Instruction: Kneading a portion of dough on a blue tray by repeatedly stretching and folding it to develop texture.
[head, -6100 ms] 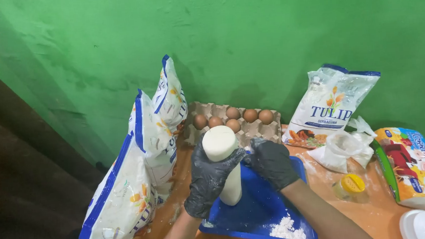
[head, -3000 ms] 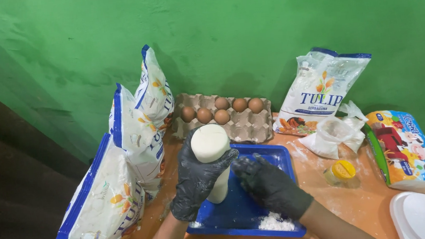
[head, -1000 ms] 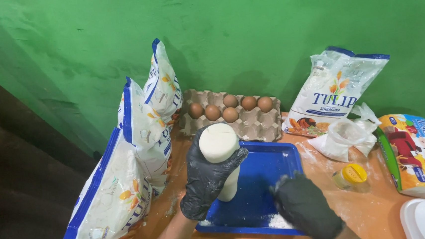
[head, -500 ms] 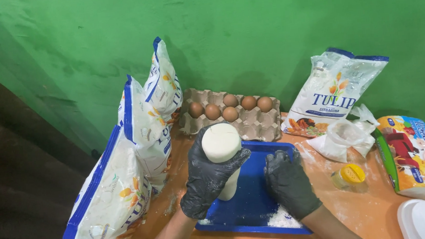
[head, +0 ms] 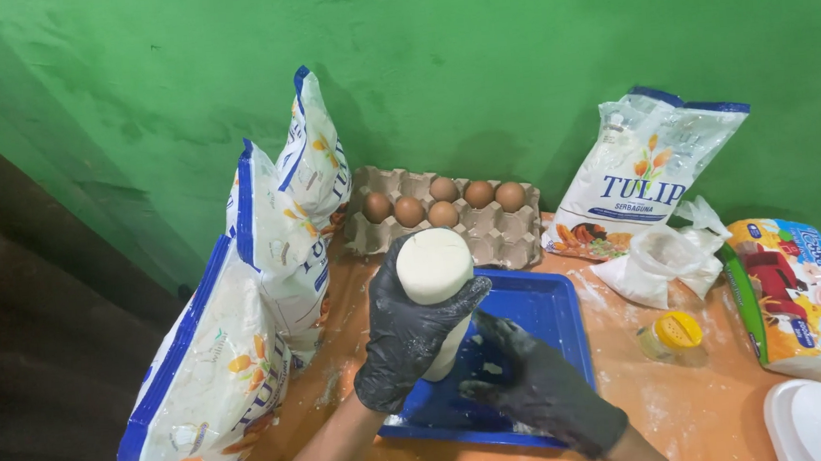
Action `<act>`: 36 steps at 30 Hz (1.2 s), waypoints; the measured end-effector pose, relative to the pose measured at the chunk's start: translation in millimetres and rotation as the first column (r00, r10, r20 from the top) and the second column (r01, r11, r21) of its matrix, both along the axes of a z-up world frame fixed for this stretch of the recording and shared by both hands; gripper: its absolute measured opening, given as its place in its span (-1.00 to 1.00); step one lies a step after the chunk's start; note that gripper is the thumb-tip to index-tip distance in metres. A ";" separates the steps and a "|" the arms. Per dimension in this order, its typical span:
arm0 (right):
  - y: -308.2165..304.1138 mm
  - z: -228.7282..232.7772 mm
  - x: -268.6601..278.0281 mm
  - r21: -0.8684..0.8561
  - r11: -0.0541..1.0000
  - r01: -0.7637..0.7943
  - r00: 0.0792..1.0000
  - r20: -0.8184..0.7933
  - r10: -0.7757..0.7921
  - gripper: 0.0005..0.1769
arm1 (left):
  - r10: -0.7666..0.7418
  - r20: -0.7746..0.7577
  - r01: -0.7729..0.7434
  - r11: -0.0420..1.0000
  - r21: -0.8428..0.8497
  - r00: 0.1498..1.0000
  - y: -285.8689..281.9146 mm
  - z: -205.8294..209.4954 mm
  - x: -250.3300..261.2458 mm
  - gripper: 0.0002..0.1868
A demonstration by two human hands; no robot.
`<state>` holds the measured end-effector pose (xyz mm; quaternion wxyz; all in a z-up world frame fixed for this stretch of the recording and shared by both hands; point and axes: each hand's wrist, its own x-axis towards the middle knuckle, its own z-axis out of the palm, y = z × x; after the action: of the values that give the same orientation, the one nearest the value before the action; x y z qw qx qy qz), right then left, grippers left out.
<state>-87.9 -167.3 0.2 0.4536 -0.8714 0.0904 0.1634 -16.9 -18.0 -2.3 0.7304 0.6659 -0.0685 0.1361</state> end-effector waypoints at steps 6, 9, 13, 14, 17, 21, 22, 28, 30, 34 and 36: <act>0.1 -45.6 32.0 0.317 0.899 -0.304 0.945 0.219 0.242 -0.16 | -0.077 0.005 0.077 0.995 -0.061 0.997 -15.1 16.2 -13.4 -0.32; -1.8 -53.4 33.0 0.216 0.924 -0.316 0.939 0.208 0.273 -0.19 | -0.069 0.021 0.070 0.996 -0.059 0.997 -11.6 5.9 -9.3 -0.26; -7.9 -56.0 32.8 0.099 0.936 -0.338 0.929 0.192 0.315 -0.21 | 0.050 0.077 -0.054 0.997 0.054 0.996 -6.1 -4.4 -1.5 -0.26; -8.2 -56.0 33.6 0.046 0.937 -0.347 0.924 0.184 0.334 -0.22 | 0.046 0.071 -0.048 0.998 0.031 0.996 -4.6 -2.8 -0.9 -0.30; -14.3 -9.0 17.0 -0.214 0.904 -0.371 0.917 0.071 0.393 -0.14 | 0.013 0.011 -0.012 1.000 -0.021 1.000 -1.8 4.5 -4.0 -0.35; -31.5 15.3 9.3 -0.434 0.820 -0.372 0.914 -0.021 0.404 -0.54 | -0.027 0.037 0.028 0.999 -0.029 0.999 -2.1 7.6 -10.4 -0.27; -40.1 -5.7 14.9 -0.434 0.821 -0.371 0.915 -0.019 0.404 -0.54 | -0.027 0.038 0.028 0.999 -0.028 0.999 -1.5 10.9 -11.3 -0.27; -70.3 -105.3 16.5 -0.517 0.659 -0.546 0.694 0.161 0.701 -0.43 | 0.037 0.231 -0.053 0.996 0.065 0.972 -4.3 26.8 -3.3 -0.29; -65.1 -74.2 -11.3 -0.518 0.721 -0.461 0.662 0.340 0.668 -0.58 | 0.042 0.225 -0.044 0.999 0.005 0.973 -6.3 29.5 -1.5 -0.20; -53.7 -49.1 -14.0 -0.661 0.650 -0.375 0.803 0.120 0.584 -0.54 | -0.055 0.295 0.075 0.996 -0.057 0.954 -15.1 43.3 2.1 -0.33; -43.7 -48.4 -5.8 -0.483 0.720 -0.499 0.656 0.332 0.678 -0.44 | 0.034 0.328 -0.047 0.998 0.032 0.944 -23.1 47.0 4.1 -0.36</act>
<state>-93.7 -211.0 -48.2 0.2190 -0.9292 -0.2915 0.0601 -12.7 -41.0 44.7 0.6928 0.6494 -0.1775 0.2582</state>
